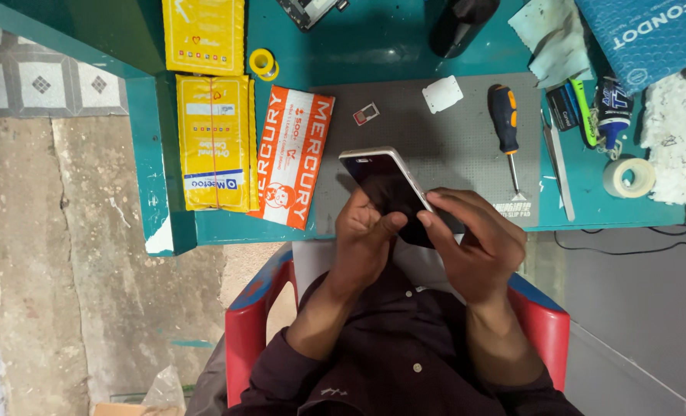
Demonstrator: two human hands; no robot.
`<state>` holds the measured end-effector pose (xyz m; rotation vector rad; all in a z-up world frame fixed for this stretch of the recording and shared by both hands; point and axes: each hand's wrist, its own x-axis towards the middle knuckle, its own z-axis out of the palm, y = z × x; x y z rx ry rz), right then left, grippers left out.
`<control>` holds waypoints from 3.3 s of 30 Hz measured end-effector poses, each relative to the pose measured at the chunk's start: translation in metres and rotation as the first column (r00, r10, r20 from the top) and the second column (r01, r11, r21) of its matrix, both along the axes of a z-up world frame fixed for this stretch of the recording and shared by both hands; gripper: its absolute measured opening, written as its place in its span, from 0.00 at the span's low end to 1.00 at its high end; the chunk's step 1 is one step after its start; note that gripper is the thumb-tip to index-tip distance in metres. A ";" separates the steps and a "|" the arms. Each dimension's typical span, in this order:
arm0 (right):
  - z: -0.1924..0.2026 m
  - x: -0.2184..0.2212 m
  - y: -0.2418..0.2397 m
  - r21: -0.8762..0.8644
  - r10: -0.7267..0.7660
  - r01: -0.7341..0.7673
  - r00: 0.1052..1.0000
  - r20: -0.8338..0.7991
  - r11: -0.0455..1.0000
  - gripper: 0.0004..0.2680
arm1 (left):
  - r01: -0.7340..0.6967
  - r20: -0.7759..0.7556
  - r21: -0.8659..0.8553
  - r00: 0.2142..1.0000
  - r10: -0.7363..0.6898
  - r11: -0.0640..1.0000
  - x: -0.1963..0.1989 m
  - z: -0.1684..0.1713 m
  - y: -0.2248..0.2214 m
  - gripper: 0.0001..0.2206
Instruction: The person uses a screwdriver to remove screws from a disassembled smartphone. They then insert a SIM card into the back cover and reassemble the phone by aligning the internal components with the cover. Finally, the person powers on the device to verify the repair.
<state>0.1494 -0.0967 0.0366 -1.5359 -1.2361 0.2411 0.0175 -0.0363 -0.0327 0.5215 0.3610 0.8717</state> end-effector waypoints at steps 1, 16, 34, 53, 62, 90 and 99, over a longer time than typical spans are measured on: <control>-0.001 0.000 0.000 0.048 0.021 -0.023 0.999 0.027 0.999 0.10 | -0.004 0.020 0.008 1.000 0.004 1.000 0.000 -0.001 0.000 0.25; -0.003 -0.003 0.000 0.104 0.063 -0.065 0.998 0.023 0.992 0.10 | -0.046 -0.007 0.078 0.999 0.047 0.996 -0.004 -0.017 -0.012 0.24; -0.003 0.027 0.031 -0.018 0.255 -0.273 0.871 0.421 0.962 0.08 | 0.264 -0.505 0.853 0.636 0.583 0.451 -0.035 0.038 0.051 0.16; -0.019 -0.016 0.023 -0.131 -0.098 0.162 0.911 0.400 0.978 0.05 | 0.177 -0.398 0.903 0.688 0.606 0.392 -0.020 0.029 0.063 0.14; -0.035 -0.022 0.031 -0.022 -0.172 0.200 0.887 0.429 0.979 0.08 | 0.112 -0.298 0.948 0.643 0.706 0.299 -0.013 0.022 0.061 0.13; -0.034 0.003 0.003 0.002 -0.206 0.208 0.968 0.144 0.978 0.08 | 0.327 -0.268 0.940 0.539 0.799 0.095 0.001 0.041 0.055 0.07; -0.033 0.010 0.004 0.023 -0.190 0.189 0.971 0.145 0.982 0.09 | 0.296 -0.296 0.945 0.586 0.754 0.141 0.002 0.039 0.058 0.09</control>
